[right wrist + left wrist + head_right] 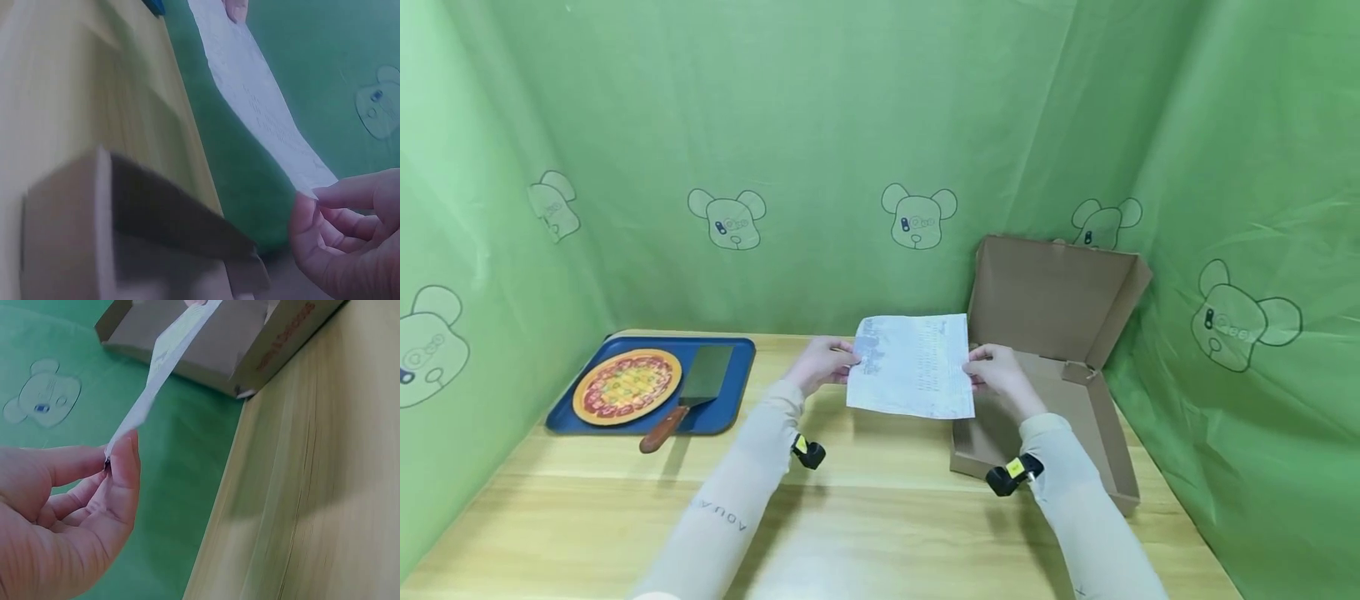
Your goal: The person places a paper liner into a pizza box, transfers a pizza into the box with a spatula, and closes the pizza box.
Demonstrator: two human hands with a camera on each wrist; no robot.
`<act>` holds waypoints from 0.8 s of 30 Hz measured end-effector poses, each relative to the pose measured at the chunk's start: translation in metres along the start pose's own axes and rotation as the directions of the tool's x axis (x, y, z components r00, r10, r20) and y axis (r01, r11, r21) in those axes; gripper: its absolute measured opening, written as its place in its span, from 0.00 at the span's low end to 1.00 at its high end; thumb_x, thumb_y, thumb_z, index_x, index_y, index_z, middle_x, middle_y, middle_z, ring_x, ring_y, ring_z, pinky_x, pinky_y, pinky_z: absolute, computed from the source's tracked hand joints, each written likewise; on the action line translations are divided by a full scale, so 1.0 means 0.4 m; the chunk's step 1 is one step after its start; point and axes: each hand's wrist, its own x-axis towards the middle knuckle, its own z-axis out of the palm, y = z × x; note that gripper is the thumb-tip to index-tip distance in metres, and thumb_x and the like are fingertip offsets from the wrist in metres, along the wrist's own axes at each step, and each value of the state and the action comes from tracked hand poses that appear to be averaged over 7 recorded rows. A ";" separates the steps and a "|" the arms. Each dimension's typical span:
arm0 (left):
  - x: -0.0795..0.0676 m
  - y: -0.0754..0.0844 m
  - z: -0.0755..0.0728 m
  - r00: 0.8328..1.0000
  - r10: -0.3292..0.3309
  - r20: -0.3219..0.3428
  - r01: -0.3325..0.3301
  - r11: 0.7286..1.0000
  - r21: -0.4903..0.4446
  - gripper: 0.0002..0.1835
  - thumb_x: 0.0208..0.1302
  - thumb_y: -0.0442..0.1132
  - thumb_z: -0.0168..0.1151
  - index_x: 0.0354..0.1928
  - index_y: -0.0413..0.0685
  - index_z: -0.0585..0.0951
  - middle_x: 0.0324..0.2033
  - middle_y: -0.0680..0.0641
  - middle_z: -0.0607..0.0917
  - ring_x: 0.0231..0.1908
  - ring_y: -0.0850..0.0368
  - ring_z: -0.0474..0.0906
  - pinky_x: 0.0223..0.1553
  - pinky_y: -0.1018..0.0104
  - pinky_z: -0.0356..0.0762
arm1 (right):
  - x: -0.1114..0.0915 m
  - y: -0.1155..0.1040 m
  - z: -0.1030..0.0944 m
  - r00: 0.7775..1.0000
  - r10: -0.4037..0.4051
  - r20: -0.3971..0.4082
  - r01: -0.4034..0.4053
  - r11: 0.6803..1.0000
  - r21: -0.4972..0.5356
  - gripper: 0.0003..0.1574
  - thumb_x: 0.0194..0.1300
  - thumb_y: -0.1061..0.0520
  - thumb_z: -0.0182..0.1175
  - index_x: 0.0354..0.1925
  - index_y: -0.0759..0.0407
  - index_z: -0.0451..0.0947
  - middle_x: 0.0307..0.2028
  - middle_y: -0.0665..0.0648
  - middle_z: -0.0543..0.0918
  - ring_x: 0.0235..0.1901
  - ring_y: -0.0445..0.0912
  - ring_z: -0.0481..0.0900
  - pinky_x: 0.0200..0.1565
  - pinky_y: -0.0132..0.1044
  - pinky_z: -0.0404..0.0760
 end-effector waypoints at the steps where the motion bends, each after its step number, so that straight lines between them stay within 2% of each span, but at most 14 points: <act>1: 0.003 0.001 0.013 1.000 0.002 0.003 -0.002 1.000 0.000 0.07 0.62 0.26 0.60 0.42 0.35 0.76 0.26 0.48 0.81 0.22 0.60 0.79 0.23 0.74 0.80 | -0.005 0.003 -0.012 1.000 0.001 -0.005 -0.001 1.000 -0.004 0.22 0.67 0.64 0.56 0.54 0.77 0.66 0.27 0.50 0.81 0.27 0.37 0.79 0.34 0.32 0.85; 5: 0.012 0.005 0.065 1.000 0.006 0.007 -0.006 1.000 -0.004 0.05 0.62 0.26 0.60 0.39 0.36 0.77 0.25 0.48 0.81 0.21 0.60 0.79 0.22 0.73 0.81 | -0.025 0.020 -0.059 1.000 0.003 -0.021 -0.004 0.999 -0.038 0.22 0.68 0.62 0.56 0.54 0.77 0.66 0.28 0.49 0.80 0.28 0.38 0.79 0.34 0.32 0.85; 8: 0.020 0.003 0.107 1.000 0.003 0.019 -0.002 1.000 -0.012 0.05 0.61 0.26 0.61 0.39 0.35 0.78 0.24 0.47 0.81 0.20 0.59 0.79 0.25 0.69 0.84 | -0.037 0.038 -0.095 0.999 0.011 -0.031 -0.013 0.998 -0.068 0.22 0.69 0.61 0.55 0.54 0.76 0.65 0.30 0.50 0.80 0.29 0.38 0.79 0.34 0.32 0.85; 12: 0.024 0.003 0.162 0.999 -0.009 0.033 0.009 1.000 0.001 0.06 0.62 0.26 0.61 0.40 0.34 0.79 0.23 0.47 0.81 0.18 0.59 0.77 0.34 0.59 0.88 | -0.055 0.063 -0.136 0.999 0.023 -0.033 -0.025 0.997 -0.076 0.23 0.69 0.61 0.55 0.54 0.77 0.65 0.30 0.50 0.79 0.30 0.39 0.78 0.34 0.33 0.84; 16: 0.026 0.000 0.205 0.999 -0.026 0.040 0.026 1.000 0.007 0.07 0.61 0.26 0.61 0.42 0.34 0.78 0.22 0.45 0.81 0.17 0.59 0.76 0.43 0.51 0.87 | -0.069 0.086 -0.171 0.999 0.030 -0.032 -0.032 0.997 -0.077 0.23 0.69 0.60 0.55 0.54 0.77 0.64 0.31 0.50 0.80 0.30 0.38 0.79 0.33 0.33 0.84; 22: 0.036 -0.011 0.271 0.998 -0.048 0.051 0.050 0.998 -0.030 0.09 0.61 0.25 0.60 0.44 0.33 0.79 0.28 0.39 0.85 0.19 0.57 0.78 0.50 0.45 0.82 | -0.096 0.120 -0.222 0.997 0.046 -0.055 -0.049 0.998 -0.049 0.20 0.68 0.62 0.56 0.51 0.77 0.66 0.28 0.47 0.80 0.28 0.37 0.80 0.32 0.32 0.84; 24: 0.036 -0.014 0.295 0.997 -0.053 0.064 0.056 0.998 -0.042 0.12 0.61 0.25 0.61 0.47 0.32 0.79 0.32 0.37 0.86 0.21 0.55 0.80 0.48 0.47 0.84 | -0.104 0.141 -0.241 0.996 0.054 -0.067 -0.056 0.998 -0.035 0.17 0.68 0.63 0.55 0.49 0.76 0.67 0.27 0.46 0.80 0.27 0.37 0.80 0.32 0.32 0.84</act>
